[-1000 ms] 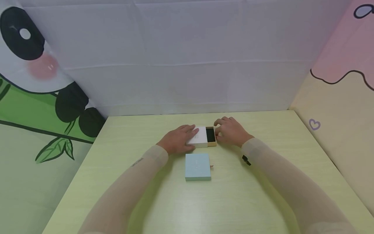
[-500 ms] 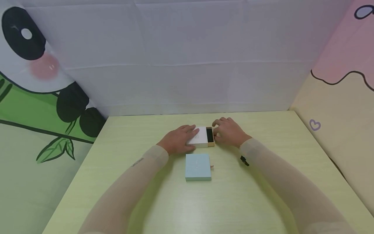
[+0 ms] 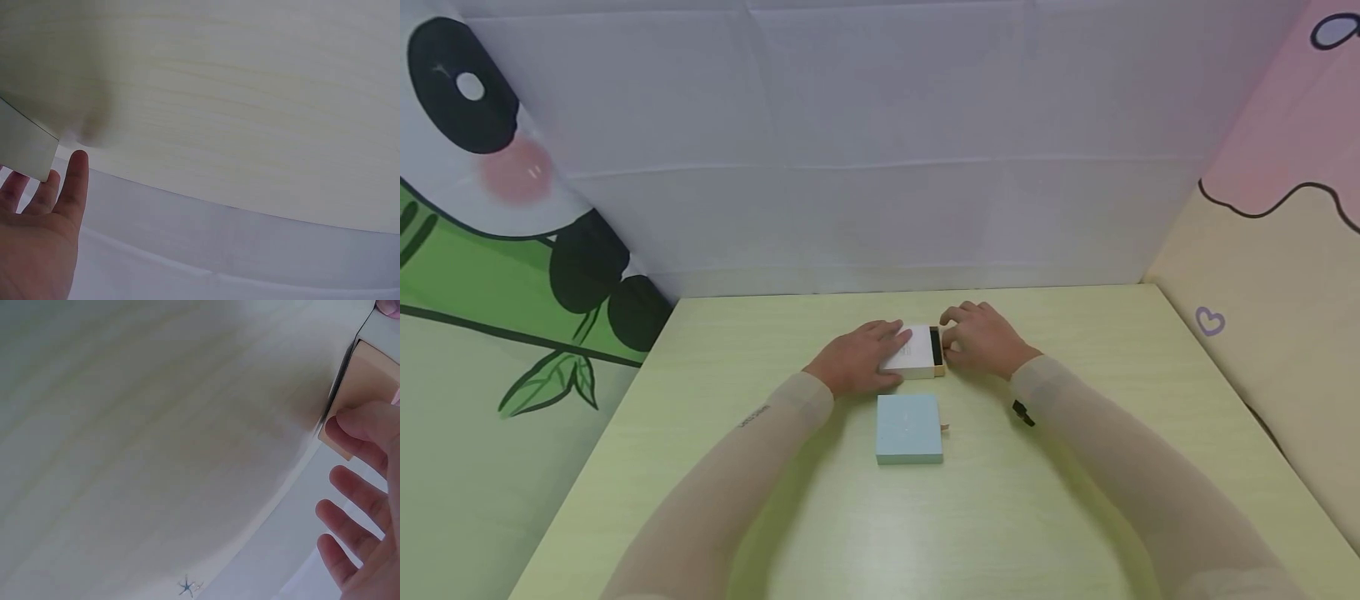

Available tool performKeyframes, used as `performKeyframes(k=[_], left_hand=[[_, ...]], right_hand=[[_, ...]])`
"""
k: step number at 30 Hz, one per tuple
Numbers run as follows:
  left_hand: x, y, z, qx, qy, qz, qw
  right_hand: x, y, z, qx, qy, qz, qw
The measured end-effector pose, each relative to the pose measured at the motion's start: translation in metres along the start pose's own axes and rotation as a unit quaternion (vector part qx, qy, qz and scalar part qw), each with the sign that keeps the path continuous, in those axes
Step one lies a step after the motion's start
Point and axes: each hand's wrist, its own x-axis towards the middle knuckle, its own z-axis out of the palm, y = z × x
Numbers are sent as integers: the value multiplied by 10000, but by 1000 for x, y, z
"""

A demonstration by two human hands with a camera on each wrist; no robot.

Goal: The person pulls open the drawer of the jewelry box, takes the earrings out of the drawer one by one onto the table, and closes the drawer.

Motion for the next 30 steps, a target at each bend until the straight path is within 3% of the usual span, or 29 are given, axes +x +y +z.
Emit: performKeyframes(k=[15, 30], left_hand=[[-19, 3, 0, -62, 38, 175, 9998], [-19, 4, 1, 30, 37, 147, 9999]], right_hand=[[-7, -31, 0, -19, 71, 85, 9999], [-5, -33, 1, -32, 66, 84, 9999]])
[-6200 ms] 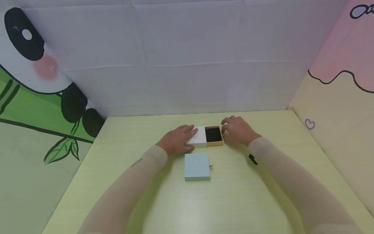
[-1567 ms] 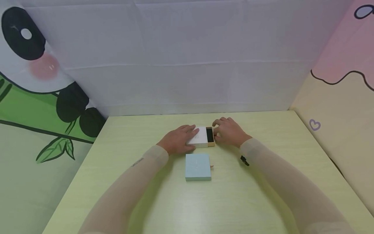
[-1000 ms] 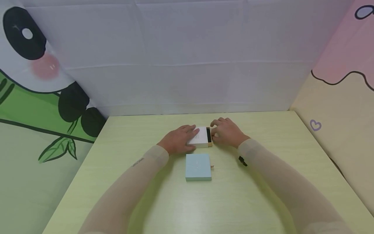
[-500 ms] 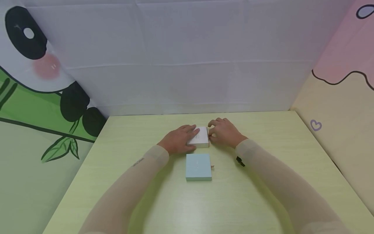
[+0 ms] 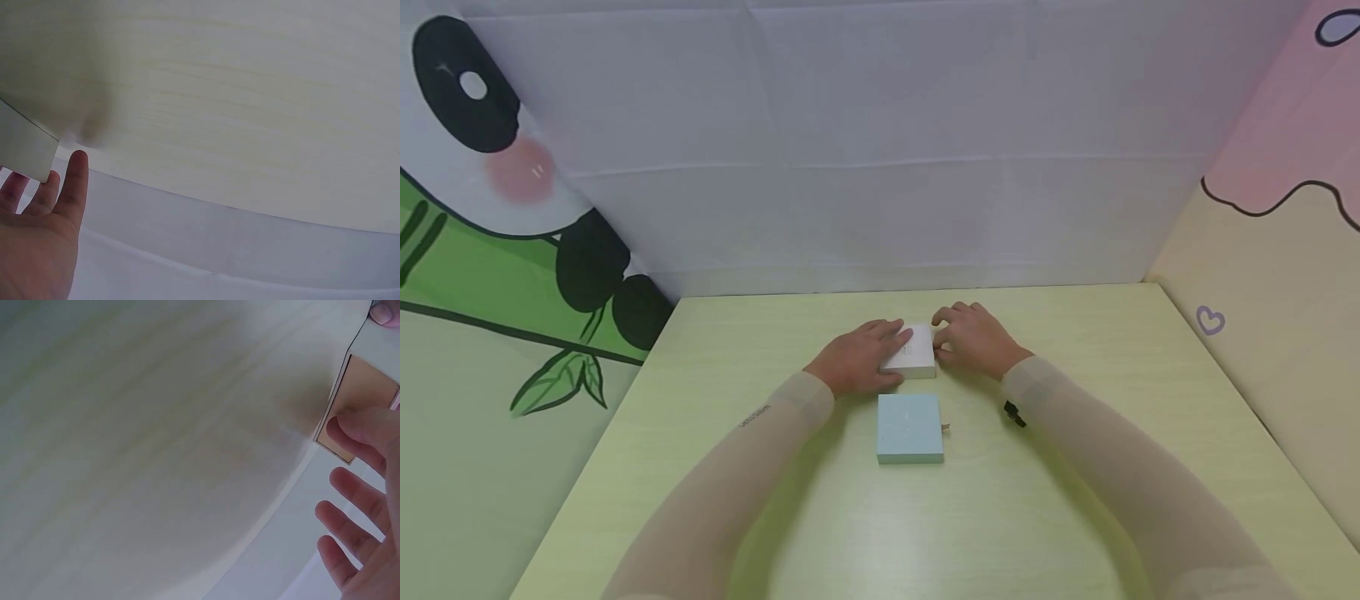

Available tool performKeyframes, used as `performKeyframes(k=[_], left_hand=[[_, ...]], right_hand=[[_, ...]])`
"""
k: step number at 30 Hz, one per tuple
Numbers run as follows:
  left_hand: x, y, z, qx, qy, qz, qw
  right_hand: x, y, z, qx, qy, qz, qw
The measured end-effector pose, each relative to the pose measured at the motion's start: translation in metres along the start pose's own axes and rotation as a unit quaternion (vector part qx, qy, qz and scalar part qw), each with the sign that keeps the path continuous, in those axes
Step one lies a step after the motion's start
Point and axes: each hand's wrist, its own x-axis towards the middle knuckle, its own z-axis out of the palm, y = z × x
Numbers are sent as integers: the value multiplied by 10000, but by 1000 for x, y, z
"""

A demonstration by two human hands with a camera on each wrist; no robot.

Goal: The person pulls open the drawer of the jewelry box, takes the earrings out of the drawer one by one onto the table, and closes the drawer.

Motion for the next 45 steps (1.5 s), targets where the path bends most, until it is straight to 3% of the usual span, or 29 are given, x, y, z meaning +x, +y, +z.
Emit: performKeyframes(k=[9, 16, 24, 32, 38, 45], left_hand=[[3, -1, 2, -65, -31, 12, 10000], [5, -7, 6, -378, -74, -67, 9992], [0, -8, 2, -855, 91, -122, 9962], [-5, -10, -4, -970, 327, -215, 9945], [-14, -9, -1, -1125, 416, -90, 9927], [-39, 9, 2, -1411, 432, 234, 9888]], right_hand=[[-2, -1, 0, -4, 140, -52, 9999], [-4, -2, -2, 25, 76, 39, 10000], [-6, 0, -2, 25, 19, 136, 9999], [-22, 10, -4, 98, 36, 270, 9996], [-37, 13, -6, 131, 14, 291, 9995], [-58, 3, -10, 145, 136, 23, 9998]])
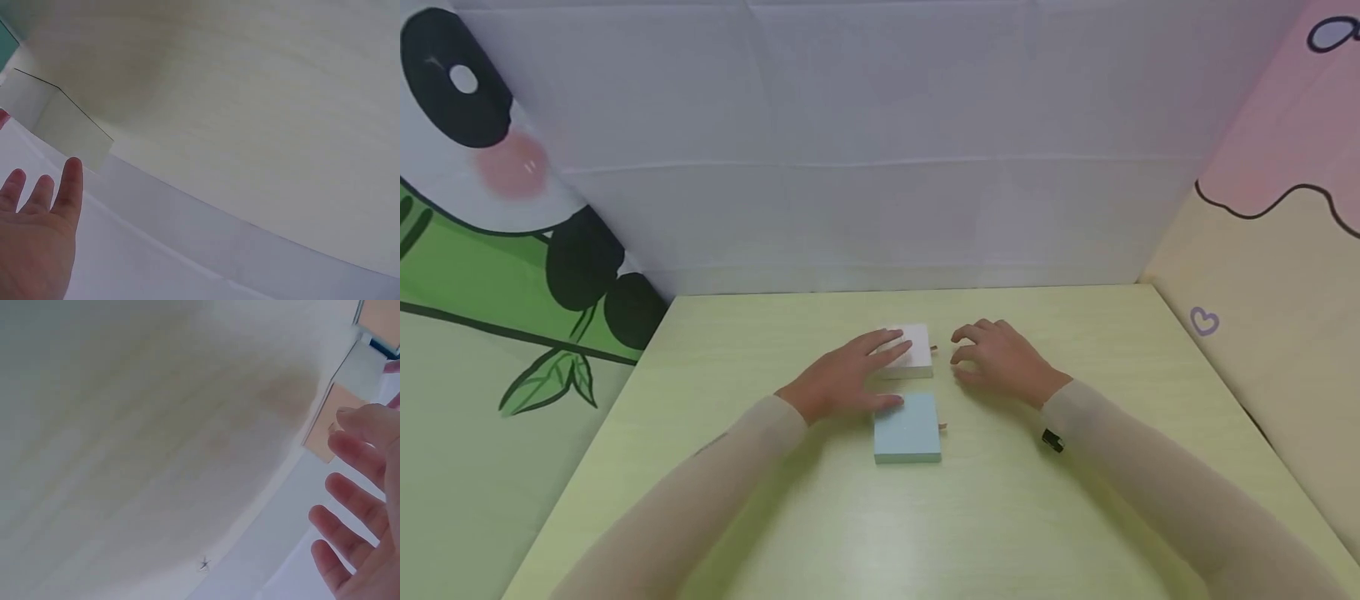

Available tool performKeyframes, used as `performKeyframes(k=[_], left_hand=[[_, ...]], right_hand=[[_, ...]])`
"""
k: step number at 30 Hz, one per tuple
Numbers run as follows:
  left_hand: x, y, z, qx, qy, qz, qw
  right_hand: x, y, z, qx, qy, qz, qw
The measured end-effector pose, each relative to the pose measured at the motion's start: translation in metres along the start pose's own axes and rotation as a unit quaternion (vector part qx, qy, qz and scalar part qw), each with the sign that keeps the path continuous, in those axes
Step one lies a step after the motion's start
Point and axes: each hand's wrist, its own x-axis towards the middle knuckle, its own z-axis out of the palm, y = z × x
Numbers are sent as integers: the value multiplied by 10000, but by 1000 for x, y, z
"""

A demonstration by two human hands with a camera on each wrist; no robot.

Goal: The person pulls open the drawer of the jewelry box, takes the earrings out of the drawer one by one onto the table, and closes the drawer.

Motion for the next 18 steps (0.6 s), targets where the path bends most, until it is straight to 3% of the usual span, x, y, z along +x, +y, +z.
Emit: performKeyframes(k=[5, 12, 18], left_hand=[[-20, 16, 6, 126, -9, 384, 9992], [-42, 30, 20, 660, -88, 893, 9938], [-46, 34, 28, 878, -190, 892, 9920]], right_hand=[[-15, -16, -8, 178, 82, -229, 9995], [-34, -35, -11, 744, 6, -482, 9961], [-39, -45, -1, 797, -138, -728, 9941]])
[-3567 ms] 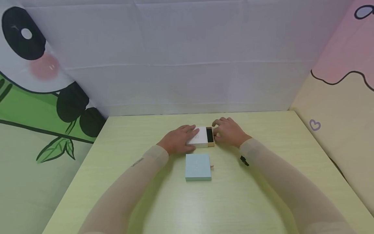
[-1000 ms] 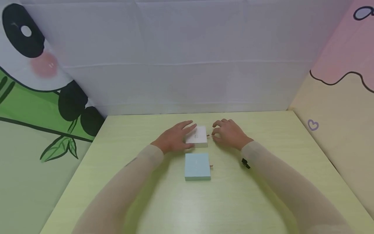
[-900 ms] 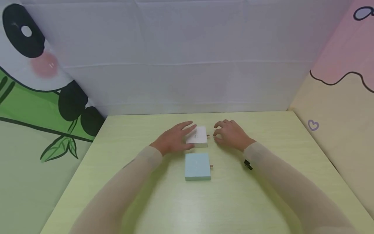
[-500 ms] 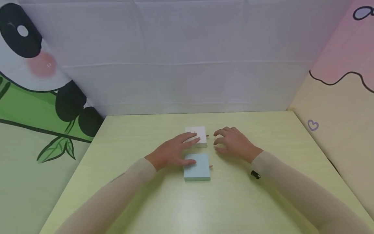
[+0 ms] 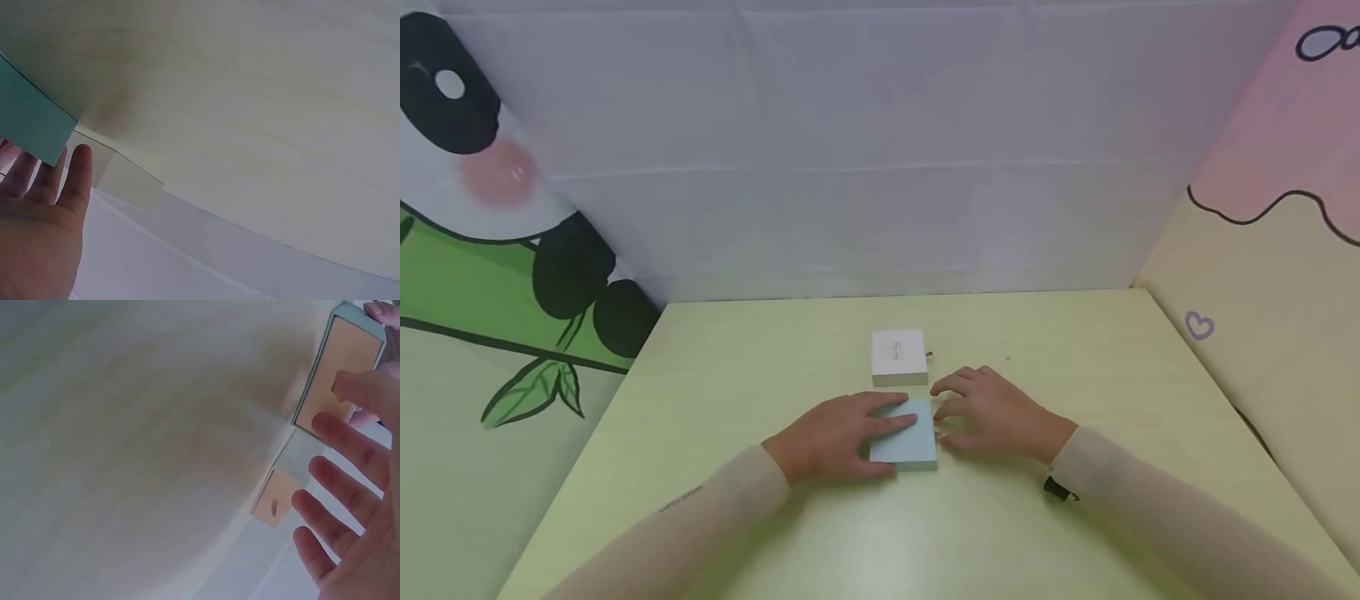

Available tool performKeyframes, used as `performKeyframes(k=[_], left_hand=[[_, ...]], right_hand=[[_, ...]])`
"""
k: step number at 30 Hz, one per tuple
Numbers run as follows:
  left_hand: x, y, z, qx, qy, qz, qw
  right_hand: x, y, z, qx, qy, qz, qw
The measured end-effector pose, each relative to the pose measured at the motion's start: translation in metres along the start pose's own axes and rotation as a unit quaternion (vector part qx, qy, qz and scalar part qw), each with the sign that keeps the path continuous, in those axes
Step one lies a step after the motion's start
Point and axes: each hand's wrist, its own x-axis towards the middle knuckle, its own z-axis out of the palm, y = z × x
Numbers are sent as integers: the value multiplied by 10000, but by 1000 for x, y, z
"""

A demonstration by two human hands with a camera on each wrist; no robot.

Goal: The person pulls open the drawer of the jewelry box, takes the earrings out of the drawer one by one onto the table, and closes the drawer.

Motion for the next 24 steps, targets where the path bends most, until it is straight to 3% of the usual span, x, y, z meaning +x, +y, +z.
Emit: performKeyframes(k=[10, 24], left_hand=[[0, 0, 2, 214, 32, 89, 9997], [-2, 0, 5, 149, 107, 86, 9998]], right_hand=[[4, -8, 8, -306, 150, -227, 9992], [5, -11, 6, -482, -72, -10, 9988]])
